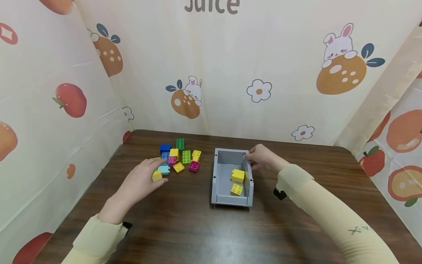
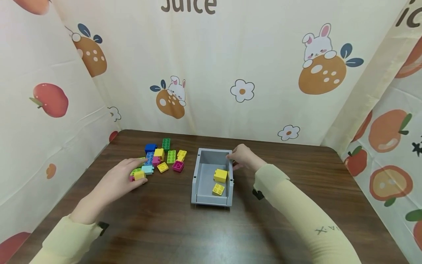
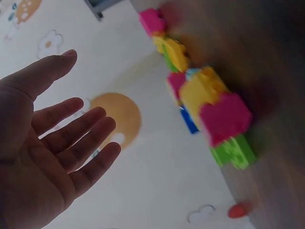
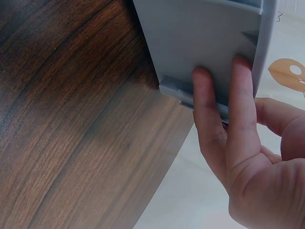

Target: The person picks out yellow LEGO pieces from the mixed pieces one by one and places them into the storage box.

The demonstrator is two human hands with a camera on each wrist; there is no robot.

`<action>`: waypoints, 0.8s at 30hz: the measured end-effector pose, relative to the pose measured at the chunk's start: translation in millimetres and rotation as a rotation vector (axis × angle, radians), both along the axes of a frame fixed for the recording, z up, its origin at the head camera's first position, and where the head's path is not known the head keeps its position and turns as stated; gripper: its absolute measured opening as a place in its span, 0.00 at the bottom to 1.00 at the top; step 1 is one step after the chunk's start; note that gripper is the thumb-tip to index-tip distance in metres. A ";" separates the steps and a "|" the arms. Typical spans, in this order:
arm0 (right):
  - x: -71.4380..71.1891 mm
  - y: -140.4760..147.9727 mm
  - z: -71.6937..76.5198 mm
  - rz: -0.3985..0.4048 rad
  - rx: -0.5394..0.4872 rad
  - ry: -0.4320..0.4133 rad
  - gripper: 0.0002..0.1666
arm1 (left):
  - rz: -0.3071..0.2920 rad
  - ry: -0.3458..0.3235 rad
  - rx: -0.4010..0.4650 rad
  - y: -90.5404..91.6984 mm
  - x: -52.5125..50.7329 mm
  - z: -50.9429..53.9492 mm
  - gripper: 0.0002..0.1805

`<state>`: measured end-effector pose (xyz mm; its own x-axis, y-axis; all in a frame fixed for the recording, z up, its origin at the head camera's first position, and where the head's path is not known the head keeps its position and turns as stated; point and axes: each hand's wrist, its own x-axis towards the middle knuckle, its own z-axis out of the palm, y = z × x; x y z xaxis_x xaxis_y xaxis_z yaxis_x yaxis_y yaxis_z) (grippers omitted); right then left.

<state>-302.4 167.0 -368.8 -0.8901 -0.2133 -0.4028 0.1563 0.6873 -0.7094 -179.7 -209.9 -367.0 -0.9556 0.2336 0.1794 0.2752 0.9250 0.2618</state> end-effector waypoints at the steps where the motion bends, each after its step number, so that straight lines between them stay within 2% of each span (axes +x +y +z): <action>1: 0.1 0.1 0.3 0.000 0.002 0.000 0.18 | 0.007 -0.002 -0.003 -2.8 0.4 -1.7 0.35; 10: -0.1 0.5 0.5 -0.003 -0.006 -0.005 0.18 | 0.039 -0.027 -0.028 -20.8 -1.1 -16.6 0.32; 24: -2.4 1.2 -3.1 -0.010 -0.012 -0.010 0.18 | -0.004 -0.052 -0.059 -29.7 -16.7 -38.3 0.30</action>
